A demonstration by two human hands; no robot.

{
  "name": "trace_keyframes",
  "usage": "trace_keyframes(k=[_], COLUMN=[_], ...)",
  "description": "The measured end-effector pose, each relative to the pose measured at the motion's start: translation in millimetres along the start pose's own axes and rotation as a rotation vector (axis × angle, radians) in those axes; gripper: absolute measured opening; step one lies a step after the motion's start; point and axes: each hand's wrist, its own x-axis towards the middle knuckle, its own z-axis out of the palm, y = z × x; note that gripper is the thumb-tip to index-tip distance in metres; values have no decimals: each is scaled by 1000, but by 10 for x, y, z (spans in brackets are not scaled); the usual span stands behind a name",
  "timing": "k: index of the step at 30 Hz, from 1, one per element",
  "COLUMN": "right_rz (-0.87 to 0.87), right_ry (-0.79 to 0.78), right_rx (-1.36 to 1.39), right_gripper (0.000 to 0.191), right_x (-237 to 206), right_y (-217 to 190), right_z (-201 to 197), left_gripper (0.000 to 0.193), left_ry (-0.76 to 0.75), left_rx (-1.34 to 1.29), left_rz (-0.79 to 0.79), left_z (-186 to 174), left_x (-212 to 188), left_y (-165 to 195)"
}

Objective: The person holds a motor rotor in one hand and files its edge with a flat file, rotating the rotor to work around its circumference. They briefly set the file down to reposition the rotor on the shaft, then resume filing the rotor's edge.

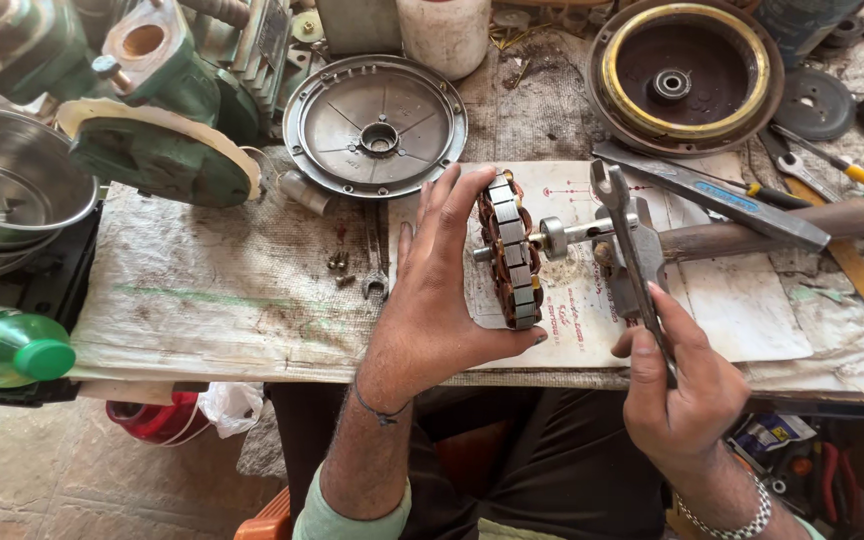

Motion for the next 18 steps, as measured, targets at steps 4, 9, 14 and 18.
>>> trace_keyframes(k=[4,9,14,18], right_rz=[19,15,7,10], right_ry=[2,-19,-9,-19], right_rx=[-2,-6,2,-2], right_gripper=[34,34,33,33], right_x=[0,2,7,14], right_y=[6,18,19,15], right_z=[4,3,9,13], left_gripper=[136,140,138,137], left_ry=[7,49,61,55], left_rx=[20,2,-28,-49], left_rz=[-8,7,19,27], left_z=[-35,-48,-42,-21], left_x=[-15,-12,-18,-12], left_y=[-18,-50,-67,-67])
